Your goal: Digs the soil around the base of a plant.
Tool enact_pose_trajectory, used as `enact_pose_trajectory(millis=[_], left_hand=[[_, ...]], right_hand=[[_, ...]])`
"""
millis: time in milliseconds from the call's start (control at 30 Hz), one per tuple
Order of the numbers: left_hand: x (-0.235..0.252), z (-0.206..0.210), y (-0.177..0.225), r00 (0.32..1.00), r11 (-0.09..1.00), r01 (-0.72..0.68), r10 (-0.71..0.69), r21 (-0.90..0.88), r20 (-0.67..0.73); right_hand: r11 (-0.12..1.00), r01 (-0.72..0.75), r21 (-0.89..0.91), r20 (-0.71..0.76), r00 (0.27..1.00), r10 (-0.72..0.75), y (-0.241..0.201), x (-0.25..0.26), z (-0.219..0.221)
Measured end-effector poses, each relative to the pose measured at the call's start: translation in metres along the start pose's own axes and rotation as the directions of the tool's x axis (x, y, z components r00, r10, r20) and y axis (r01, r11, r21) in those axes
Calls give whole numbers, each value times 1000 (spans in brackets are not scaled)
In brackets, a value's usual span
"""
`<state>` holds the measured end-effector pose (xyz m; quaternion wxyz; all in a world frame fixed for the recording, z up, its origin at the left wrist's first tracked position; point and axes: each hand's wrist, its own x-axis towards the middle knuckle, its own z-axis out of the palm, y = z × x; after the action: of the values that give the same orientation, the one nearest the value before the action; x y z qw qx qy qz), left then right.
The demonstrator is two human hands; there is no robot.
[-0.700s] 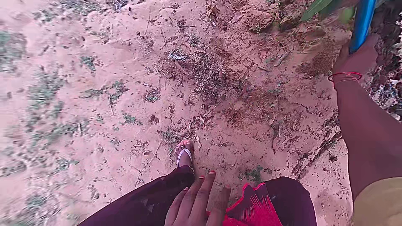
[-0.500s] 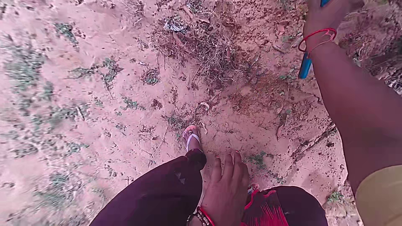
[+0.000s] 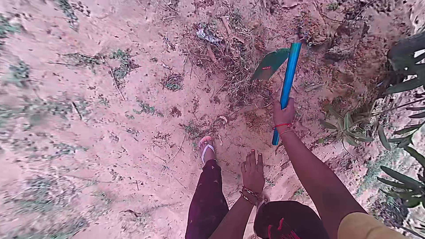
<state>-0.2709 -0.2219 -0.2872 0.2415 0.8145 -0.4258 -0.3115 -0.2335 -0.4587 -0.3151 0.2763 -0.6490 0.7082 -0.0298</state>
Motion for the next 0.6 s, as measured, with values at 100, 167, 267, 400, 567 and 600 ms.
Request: enact_pose_trajectory(millis=[100, 167, 267, 400, 567, 600], left_hand=[[24, 17, -7, 978, 960, 198, -207, -198, -26], [39, 26, -9, 906, 835, 383, -423, -395, -16], [107, 16, -23, 836, 624, 413, -548, -663, 5], [226, -3, -24, 915, 597, 289, -403, -749, 32], [342, -13, 26, 930, 561, 193, -366, -805, -31], [365, -18, 35, 945, 604, 198, -326, -772, -12]], right_hand=[[987, -30, -157, 104, 993, 47, 18, -9, 3], [972, 20, -236, 210, 977, 31, 38, -21, 3], [912, 354, -207, 211, 926, -312, 79, -28, 14], [798, 592, -116, 170, 803, -571, 109, -4, 38], [822, 529, 212, 304, 764, -570, 87, 91, 22], [839, 473, 269, 374, 752, -543, 89, 113, 20]])
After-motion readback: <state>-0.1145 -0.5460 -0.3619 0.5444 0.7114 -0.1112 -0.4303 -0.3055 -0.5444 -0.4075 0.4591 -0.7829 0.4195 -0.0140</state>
